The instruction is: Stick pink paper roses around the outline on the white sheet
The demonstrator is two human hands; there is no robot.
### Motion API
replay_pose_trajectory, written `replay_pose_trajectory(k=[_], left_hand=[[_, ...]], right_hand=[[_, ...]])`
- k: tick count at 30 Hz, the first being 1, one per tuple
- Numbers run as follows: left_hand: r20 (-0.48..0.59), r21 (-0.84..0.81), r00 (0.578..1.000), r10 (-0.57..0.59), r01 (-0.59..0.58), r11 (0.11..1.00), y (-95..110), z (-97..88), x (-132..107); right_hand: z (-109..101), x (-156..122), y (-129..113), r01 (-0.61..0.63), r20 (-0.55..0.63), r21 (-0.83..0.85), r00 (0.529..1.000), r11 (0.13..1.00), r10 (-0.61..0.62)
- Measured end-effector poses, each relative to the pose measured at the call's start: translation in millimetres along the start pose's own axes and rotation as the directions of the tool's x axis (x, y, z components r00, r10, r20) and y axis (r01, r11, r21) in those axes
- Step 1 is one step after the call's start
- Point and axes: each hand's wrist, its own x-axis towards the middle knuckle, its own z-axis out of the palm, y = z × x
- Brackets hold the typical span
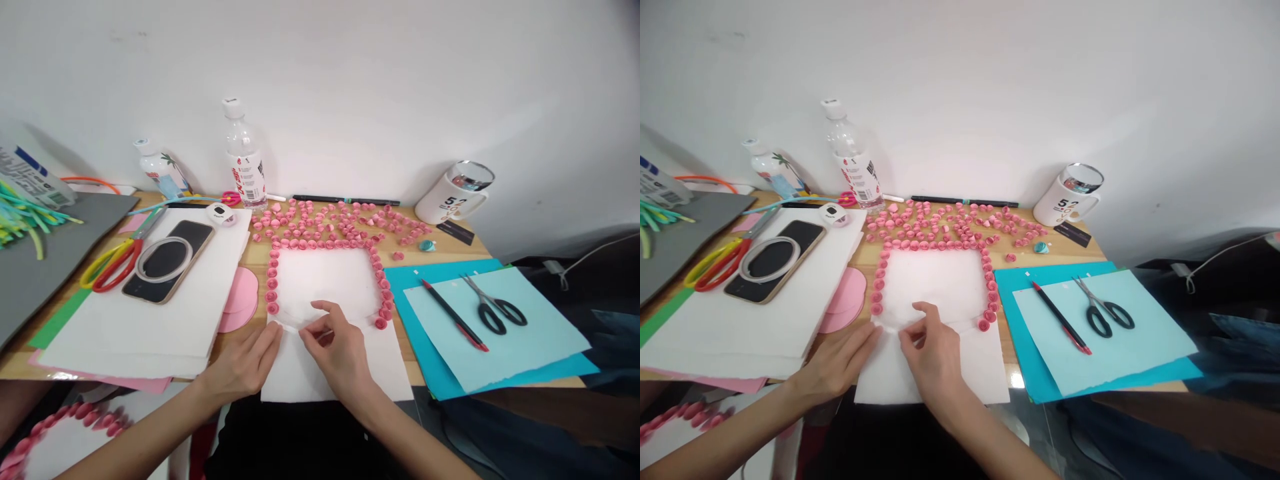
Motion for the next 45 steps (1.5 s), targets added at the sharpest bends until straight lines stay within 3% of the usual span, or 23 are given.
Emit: replay_pose_trajectory(k=[5, 10, 21, 27, 34, 45], left_hand=[[-0.009, -0.083, 0.997, -0.083, 0.082, 0.993, -1.5, 2.1, 5.7], [0.009, -0.115, 0.997, -0.079, 0.080, 0.990, -2.1, 4.1, 5.6], [0.053, -0.155, 0.996, -0.067, 0.075, 0.985, -3.3, 5.4, 6.5], [0.040, -0.173, 0.997, -0.064, 0.070, 0.982, -4.2, 4.2, 7.1], [0.039, -0.146, 0.997, -0.063, 0.068, 0.987, -4.2, 4.5, 8.2], [0.077, -0.139, 0.996, -0.052, 0.062, 0.988, -4.5, 4.5, 8.1]], right_hand=[[11.4, 0.4, 8.2, 0.154, -0.072, -0.137, 0.984, 0.978, -0.165], [13.9, 0.8, 14.5, 0.236, -0.073, -0.223, 0.963, 0.946, -0.258], [12.7, 5.0, 16.5, 0.271, -0.043, -0.236, 0.956, 0.933, -0.289], [5.7, 6.4, 13.8, 0.266, 0.053, -0.217, 0.964, 0.939, -0.261], [3.6, 7.3, 12.4, 0.245, 0.070, -0.182, 0.969, 0.952, -0.236], [5.0, 8.4, 15.2, 0.384, 0.126, -0.334, 0.923, 0.861, -0.363]])
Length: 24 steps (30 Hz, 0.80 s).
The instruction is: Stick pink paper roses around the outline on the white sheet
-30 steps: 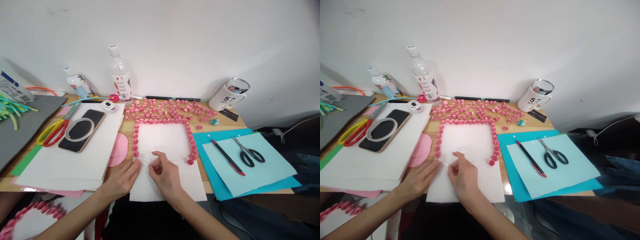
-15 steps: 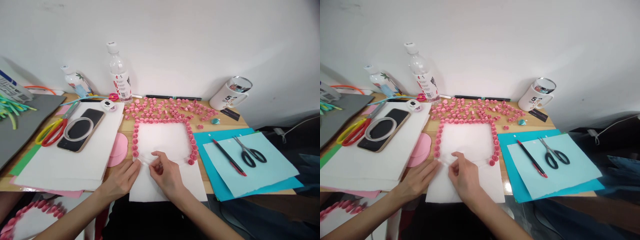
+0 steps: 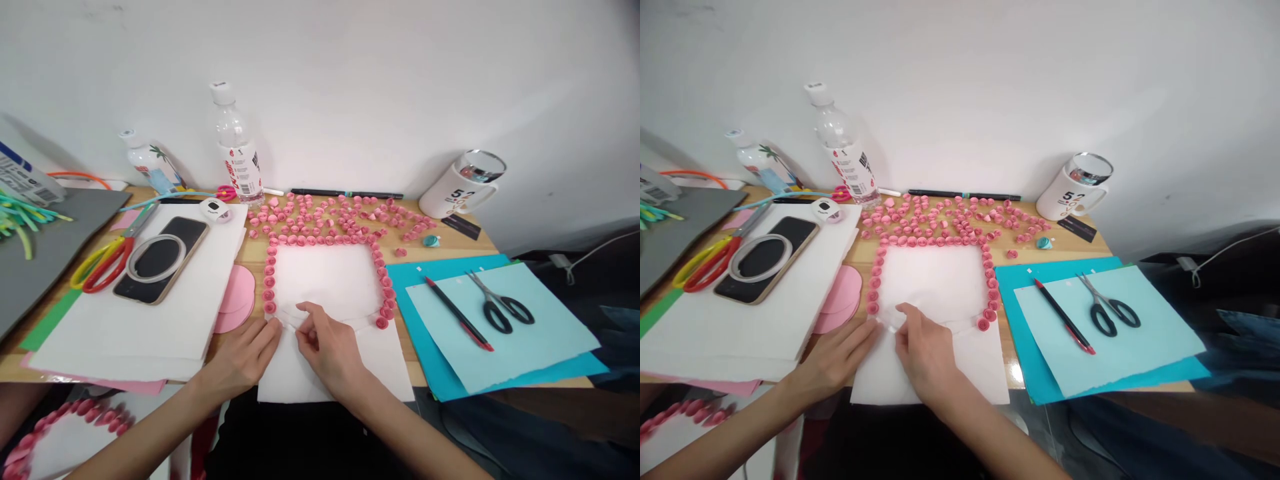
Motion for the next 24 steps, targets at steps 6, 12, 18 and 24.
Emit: replay_pose_trajectory(k=[6, 12, 18, 24], left_hand=[[-0.006, -0.007, 1.000, -0.005, 0.005, 1.000, 1.1, -0.8, 0.1], [0.003, -0.017, 1.000, -0.011, 0.011, 1.000, 1.4, 0.3, 0.4], [-0.045, 0.017, 0.999, -0.031, 0.032, 0.999, 3.5, 0.0, -2.1], [-0.041, 0.040, 0.995, -0.087, 0.089, 0.995, 5.5, 1.0, -7.0]], right_hand=[[-2.2, -1.3, -1.1, 0.080, -0.039, -0.024, 0.996, 0.997, -0.081], [-0.6, -2.5, -0.2, 0.070, -0.051, -0.072, 0.996, 0.995, -0.074], [-1.0, 0.5, -6.0, 0.012, -0.008, -0.130, 1.000, 0.991, -0.013], [-1.5, -9.8, -2.0, 0.035, -0.086, -0.063, 0.996, 0.997, -0.040]])
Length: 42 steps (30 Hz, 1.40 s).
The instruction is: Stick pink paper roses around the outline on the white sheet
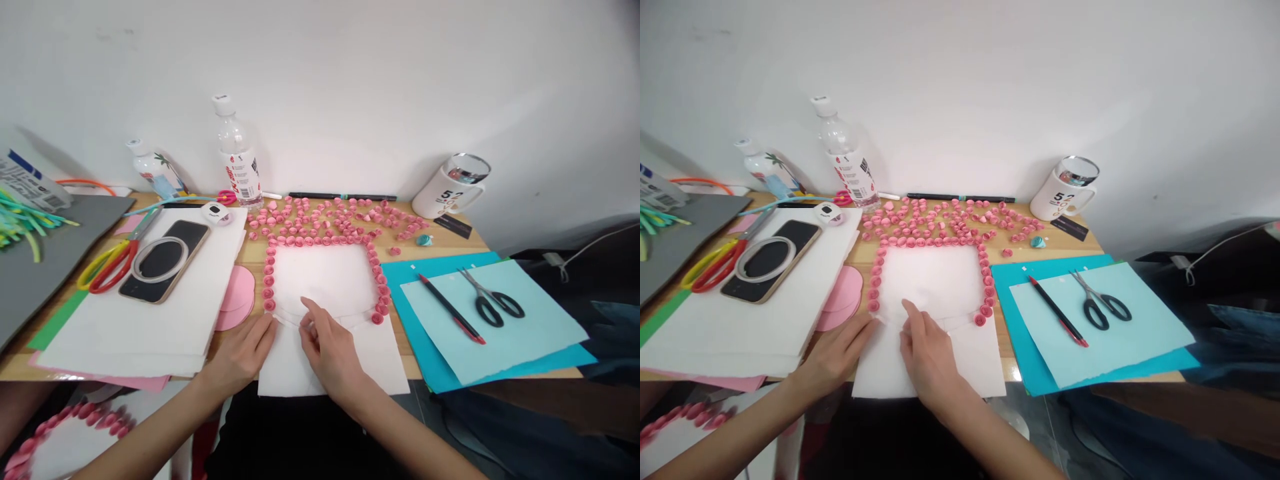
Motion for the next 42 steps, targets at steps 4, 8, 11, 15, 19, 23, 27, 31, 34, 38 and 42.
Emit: replay_pose_trajectory(k=[4, 8, 11, 15, 19, 23, 27, 31, 34, 38, 42], left_hand=[[0.021, 0.039, 1.000, 0.001, -0.002, 0.999, 0.2, 1.5, 1.8], [0.027, 0.051, 1.000, 0.009, -0.011, 0.999, 0.2, 1.0, 6.1], [0.036, 0.059, 0.999, 0.017, -0.019, 0.998, -0.7, 0.3, 8.4], [0.021, 0.063, 1.000, 0.019, -0.020, 0.998, -2.7, 1.4, 8.0], [-0.005, 0.031, 1.000, 0.018, -0.018, 0.999, -3.7, 2.8, 4.7], [-0.022, 0.008, 0.999, 0.036, -0.036, 0.999, -3.7, 2.5, 3.9], [0.004, -0.015, 0.999, 0.035, -0.035, 0.999, -2.8, 1.3, 6.4], [0.080, -0.048, 0.996, 0.029, -0.025, 0.999, -1.6, -0.3, 7.6], [0.120, -0.020, 0.991, 0.059, -0.057, 0.998, -0.8, -1.9, 8.0], [0.199, 0.020, 0.977, 0.079, -0.084, 0.996, 2.1, -5.5, 9.0], [0.277, 0.044, 0.960, -0.045, 0.035, 0.998, 7.1, -7.8, 6.4]], right_hand=[[-1.9, -7.6, 4.1, 0.054, -0.028, 0.059, 0.998, 0.997, -0.053], [-2.3, -8.5, 3.9, 0.110, 0.006, 0.024, 0.994, 0.994, -0.110], [-0.2, -9.2, 4.1, 0.167, 0.045, -0.019, 0.985, 0.986, -0.166], [4.3, -12.0, 7.2, 0.216, 0.109, -0.067, 0.972, 0.974, -0.208], [6.6, -13.6, 9.2, 0.239, 0.124, -0.085, 0.966, 0.967, -0.228], [7.3, -13.6, 9.4, 0.242, 0.113, -0.085, 0.966, 0.967, -0.232], [9.4, -13.6, 10.6, 0.244, 0.085, -0.136, 0.968, 0.960, -0.234], [10.4, -14.0, 12.2, 0.271, 0.062, -0.212, 0.963, 0.939, -0.264], [9.5, -14.6, 12.4, 0.296, 0.092, -0.209, 0.955, 0.932, -0.282], [7.1, -13.0, 12.7, 0.316, 0.165, -0.167, 0.943, 0.934, -0.289], [-1.5, -7.2, 12.8, 0.296, 0.087, -0.028, 0.952, 0.955, -0.292]])
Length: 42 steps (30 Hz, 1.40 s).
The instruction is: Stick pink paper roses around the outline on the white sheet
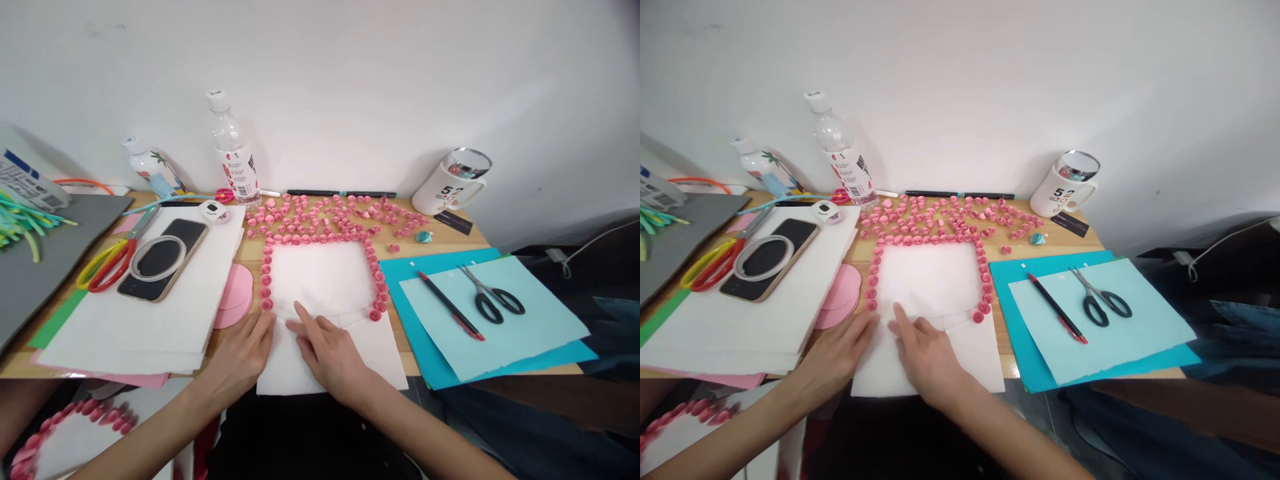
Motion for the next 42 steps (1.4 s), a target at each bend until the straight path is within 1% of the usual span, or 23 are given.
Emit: replay_pose_trajectory(k=[3, 6, 8, 10, 12, 13, 14, 16, 18, 20, 25, 28, 33, 35, 39, 42], left_hand=[[0.022, -0.033, 0.994, -0.110, 0.111, 0.993, 1.5, 1.8, -4.4], [0.018, -0.107, 0.985, -0.174, 0.175, 0.979, 1.4, 2.4, -8.5], [0.008, -0.164, 0.981, -0.195, 0.193, 0.967, 2.8, 1.1, -9.1], [-0.033, -0.238, 0.974, -0.226, 0.212, 0.948, 6.9, -0.9, -5.5], [-0.025, -0.349, 0.959, -0.283, 0.257, 0.901, 12.7, -2.8, 3.6], [0.040, -0.421, 0.953, -0.301, 0.289, 0.860, 15.6, -3.7, 9.8], [0.147, -0.477, 0.941, -0.306, 0.339, 0.811, 18.0, -4.4, 16.7], [0.309, -0.518, 0.891, -0.333, 0.451, 0.727, 20.8, -5.6, 30.4], [0.414, -0.501, 0.832, -0.368, 0.546, 0.672, 20.6, -6.5, 41.1], [0.472, -0.473, 0.791, -0.389, 0.599, 0.646, 18.7, -7.7, 47.5], [0.547, -0.436, 0.753, -0.366, 0.629, 0.643, 15.7, -10.5, 51.5], [0.565, -0.407, 0.731, -0.382, 0.650, 0.642, 17.1, -10.7, 52.8], [0.558, -0.401, 0.726, -0.402, 0.660, 0.636, 19.3, -8.0, 54.6], [0.560, -0.418, 0.724, -0.403, 0.667, 0.617, 18.5, -6.9, 54.5], [0.589, -0.459, 0.706, -0.393, 0.692, 0.557, 14.3, -8.1, 56.9], [0.603, -0.452, 0.695, -0.392, 0.702, 0.550, 12.2, -12.7, 61.7]], right_hand=[[-11.9, 1.0, 1.1, 0.031, -0.061, 0.086, 0.998, 0.996, -0.026], [-21.5, -3.4, 3.0, 0.027, -0.082, 0.112, 0.996, 0.993, -0.017], [-24.0, -8.0, 5.1, -0.001, -0.090, 0.133, 0.996, 0.991, 0.013], [-23.4, -12.3, 7.2, -0.051, -0.095, 0.180, 0.993, 0.982, 0.069], [-21.0, -15.2, 8.6, -0.116, -0.081, 0.239, 0.987, 0.964, 0.139], [-19.7, -16.1, 8.9, -0.146, -0.071, 0.266, 0.983, 0.953, 0.170], [-18.6, -16.7, 9.1, -0.172, -0.060, 0.289, 0.979, 0.942, 0.197], [-17.1, -17.6, 9.0, -0.210, -0.037, 0.327, 0.972, 0.921, 0.234], [-16.6, -18.5, 8.9, -0.226, -0.023, 0.364, 0.968, 0.903, 0.252], [-16.8, -19.6, 9.3, -0.236, -0.016, 0.398, 0.964, 0.886, 0.264], [-17.3, -21.2, 11.1, -0.272, 0.011, 0.469, 0.953, 0.840, 0.302], [-16.8, -21.0, 11.8, -0.265, 0.005, 0.461, 0.955, 0.847, 0.296], [-16.7, -21.0, 11.4, -0.256, -0.014, 0.457, 0.955, 0.852, 0.295], [-17.5, -21.2, 10.9, -0.267, -0.005, 0.475, 0.952, 0.838, 0.306], [-19.6, -21.0, 10.6, -0.290, 0.013, 0.498, 0.945, 0.817, 0.327], [-20.5, -20.4, 11.3, -0.288, 0.014, 0.511, 0.945, 0.810, 0.328]])
